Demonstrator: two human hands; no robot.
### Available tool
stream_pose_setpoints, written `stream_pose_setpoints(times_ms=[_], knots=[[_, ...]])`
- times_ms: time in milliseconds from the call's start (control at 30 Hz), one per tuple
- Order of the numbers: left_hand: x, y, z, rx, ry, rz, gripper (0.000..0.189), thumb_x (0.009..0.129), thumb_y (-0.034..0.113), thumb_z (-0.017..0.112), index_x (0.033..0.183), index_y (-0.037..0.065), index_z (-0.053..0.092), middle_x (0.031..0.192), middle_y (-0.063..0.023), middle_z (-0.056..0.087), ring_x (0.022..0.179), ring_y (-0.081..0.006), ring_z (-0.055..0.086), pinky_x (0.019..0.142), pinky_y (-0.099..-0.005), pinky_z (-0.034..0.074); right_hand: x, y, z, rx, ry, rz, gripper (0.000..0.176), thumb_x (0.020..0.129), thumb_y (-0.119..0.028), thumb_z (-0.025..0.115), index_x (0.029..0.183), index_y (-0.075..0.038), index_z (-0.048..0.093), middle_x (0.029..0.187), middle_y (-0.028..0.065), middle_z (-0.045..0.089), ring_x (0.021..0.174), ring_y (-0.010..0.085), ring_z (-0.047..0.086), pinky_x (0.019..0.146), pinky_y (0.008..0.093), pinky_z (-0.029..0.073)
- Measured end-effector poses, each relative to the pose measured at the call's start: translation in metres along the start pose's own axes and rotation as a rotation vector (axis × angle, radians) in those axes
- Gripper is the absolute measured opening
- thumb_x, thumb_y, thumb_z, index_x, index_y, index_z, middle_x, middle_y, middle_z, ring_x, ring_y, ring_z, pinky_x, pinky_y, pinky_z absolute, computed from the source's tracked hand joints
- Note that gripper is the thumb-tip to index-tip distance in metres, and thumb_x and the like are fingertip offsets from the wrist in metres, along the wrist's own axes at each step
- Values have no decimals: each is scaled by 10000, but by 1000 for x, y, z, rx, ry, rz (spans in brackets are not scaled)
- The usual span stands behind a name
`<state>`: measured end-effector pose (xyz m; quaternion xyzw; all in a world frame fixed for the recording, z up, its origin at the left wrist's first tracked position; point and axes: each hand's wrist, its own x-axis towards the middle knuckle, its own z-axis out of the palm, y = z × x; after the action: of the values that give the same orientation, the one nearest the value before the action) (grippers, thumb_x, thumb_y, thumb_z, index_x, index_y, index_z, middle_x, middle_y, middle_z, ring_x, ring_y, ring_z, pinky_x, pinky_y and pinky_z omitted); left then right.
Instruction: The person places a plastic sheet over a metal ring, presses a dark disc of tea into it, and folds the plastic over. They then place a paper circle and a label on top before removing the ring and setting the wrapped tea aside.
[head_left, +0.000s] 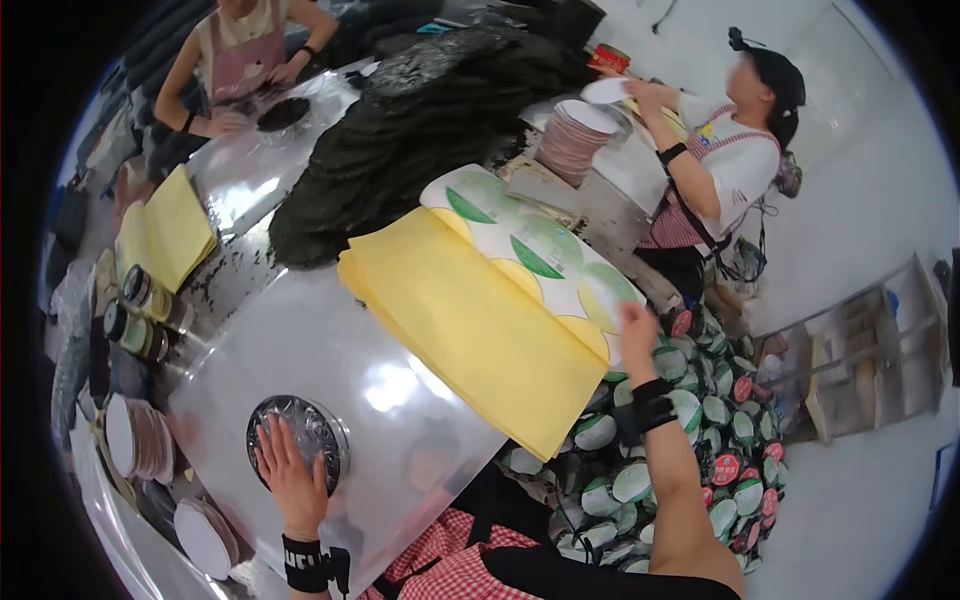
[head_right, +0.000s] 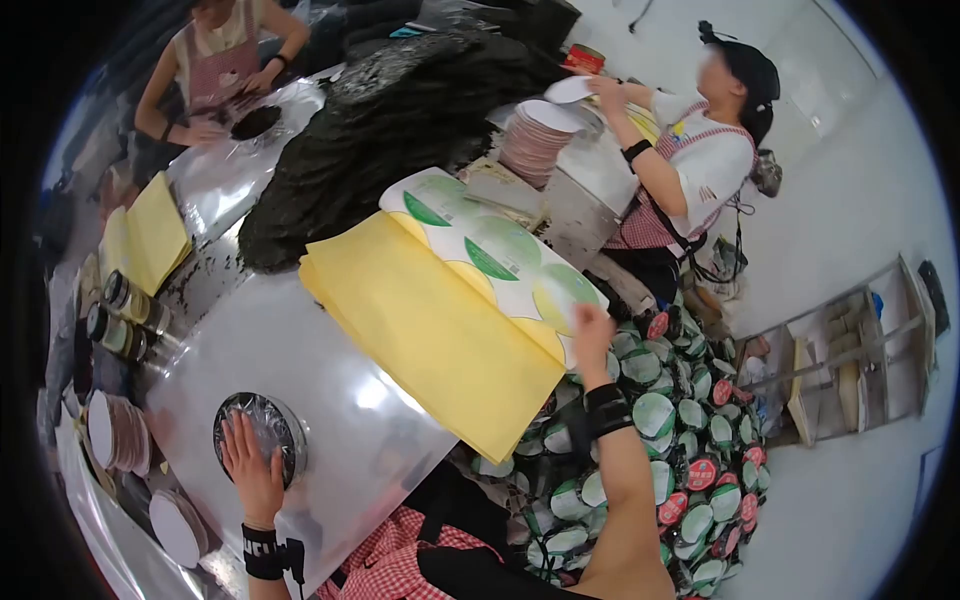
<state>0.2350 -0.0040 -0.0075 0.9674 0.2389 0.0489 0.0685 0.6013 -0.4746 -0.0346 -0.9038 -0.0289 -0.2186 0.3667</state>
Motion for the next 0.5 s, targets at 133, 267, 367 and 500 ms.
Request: stream_pose_setpoints(times_ms=[133,267,367,500], knots=[[-4,-2,-4,-139,25,-28,790,910,355,596,1534,-1,267,1601,-189,262,1495,-401,177,1203,-539,113,72,125,-103,-308,399,243,304,997,-247,522,1030,19,666,1003,143,689,923,256,652,838,399,498],[-6,1,-13,-72,89,-16,742,892,337,625,1514,50,339,1601,-196,250,1489,-411,178,1207,-534,126,68,66,-27,-17,275,-86,411,1026,-254,513,1273,69,575,1217,215,649,1066,318,633,945,412,478],[-2,-4,-8,-106,-10,25,691,922,367,585,1507,70,368,1605,-141,271,1492,-353,207,1202,-536,153,-49,-91,94,109,-345,-623,578,970,-336,565,1430,0,465,1396,214,522,1137,339,595,944,449,483],[-4,-13,7,-61,37,21,673,928,394,570,1502,95,385,1586,-117,320,1471,-349,265,1196,-540,182,-194,-290,147,489,-901,-1289,832,773,-485,728,1417,-23,477,1423,253,468,1327,399,461,1052,473,430]])
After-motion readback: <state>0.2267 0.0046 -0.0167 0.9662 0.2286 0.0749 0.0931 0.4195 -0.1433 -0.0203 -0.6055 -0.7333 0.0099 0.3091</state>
